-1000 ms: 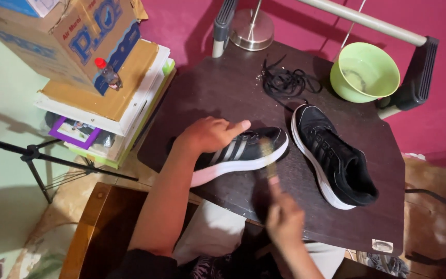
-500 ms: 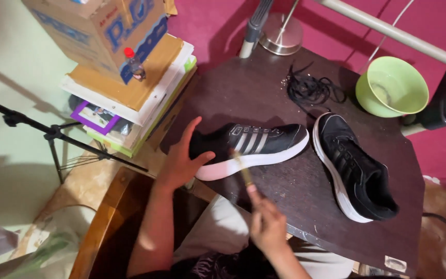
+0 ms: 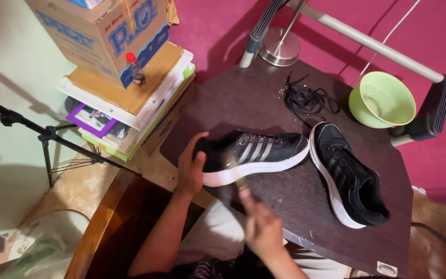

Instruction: The person scrubs a black sneaker with a toothbrush, repeatedly dipping the brush into a bowl of water. They clean the upper, sole, and sides of the shoe, then place it on the table next to its pair.

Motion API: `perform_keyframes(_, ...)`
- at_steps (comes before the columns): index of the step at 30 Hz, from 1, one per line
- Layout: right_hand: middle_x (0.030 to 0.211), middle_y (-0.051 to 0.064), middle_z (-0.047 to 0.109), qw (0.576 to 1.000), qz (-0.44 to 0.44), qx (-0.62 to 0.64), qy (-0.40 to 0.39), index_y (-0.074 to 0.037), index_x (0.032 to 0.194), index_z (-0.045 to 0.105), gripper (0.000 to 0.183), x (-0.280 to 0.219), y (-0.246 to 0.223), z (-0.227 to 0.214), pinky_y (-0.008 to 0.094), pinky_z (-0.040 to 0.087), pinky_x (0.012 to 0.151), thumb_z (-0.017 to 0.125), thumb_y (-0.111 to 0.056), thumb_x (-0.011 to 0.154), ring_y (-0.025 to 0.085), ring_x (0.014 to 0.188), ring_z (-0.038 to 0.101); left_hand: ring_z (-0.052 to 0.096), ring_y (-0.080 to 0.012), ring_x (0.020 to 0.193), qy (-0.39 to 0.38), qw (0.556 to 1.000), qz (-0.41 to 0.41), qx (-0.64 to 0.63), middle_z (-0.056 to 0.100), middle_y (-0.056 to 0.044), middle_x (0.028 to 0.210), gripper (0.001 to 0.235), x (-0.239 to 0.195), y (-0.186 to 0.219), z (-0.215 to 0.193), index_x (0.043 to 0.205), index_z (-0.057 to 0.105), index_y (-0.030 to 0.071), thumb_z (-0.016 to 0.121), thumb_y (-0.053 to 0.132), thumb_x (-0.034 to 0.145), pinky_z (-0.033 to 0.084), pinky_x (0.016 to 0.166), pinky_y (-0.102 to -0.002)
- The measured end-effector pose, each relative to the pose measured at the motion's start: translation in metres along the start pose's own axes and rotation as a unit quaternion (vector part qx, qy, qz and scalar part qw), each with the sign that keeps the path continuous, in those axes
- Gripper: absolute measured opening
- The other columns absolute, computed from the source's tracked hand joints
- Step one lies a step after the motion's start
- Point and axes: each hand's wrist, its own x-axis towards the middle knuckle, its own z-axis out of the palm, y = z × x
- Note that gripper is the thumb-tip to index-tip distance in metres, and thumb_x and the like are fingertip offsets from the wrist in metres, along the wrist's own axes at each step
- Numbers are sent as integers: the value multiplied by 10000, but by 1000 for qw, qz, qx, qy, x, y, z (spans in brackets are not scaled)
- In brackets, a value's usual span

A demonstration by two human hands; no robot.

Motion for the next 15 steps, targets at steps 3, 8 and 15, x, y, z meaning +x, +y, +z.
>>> perform_keyframes(3, 843, 57, 686, 997, 14, -76, 23, -129, 1385, 632, 514, -6, 28, -5, 375, 493, 610, 450, 32, 932, 214, 609, 577, 425, -95, 639, -1, 999, -35, -22, 422, 52, 662, 675, 2, 8, 0, 1342, 621, 61, 337, 601, 1053, 438, 830, -275)
perform_keyframes(8, 717, -10, 508, 998, 4, -60, 18, -182, 1464, 547, 554, -23, 29, 11, 305, 470, 495, 476, 17, 952, 143, 549, 479, 628, -251, 1205, -3, 998, -34, -45, 670, -122, 1273, 840, 5, 8, 0, 1342, 609, 36, 226, 712, 1023, 471, 1026, -360)
perform_keyframes(15, 791, -13, 572, 999, -27, -26, -9, -226, 1474, 534, 693, -22, 32, 23, 260, 504, 490, 474, 85, 857, 130, 650, 520, 588, -279, 1314, -1, 999, 3, -50, 637, -142, 1364, 1031, 5, -1, 1, 1371, 581, 11, 127, 844, 967, 433, 1128, -401)
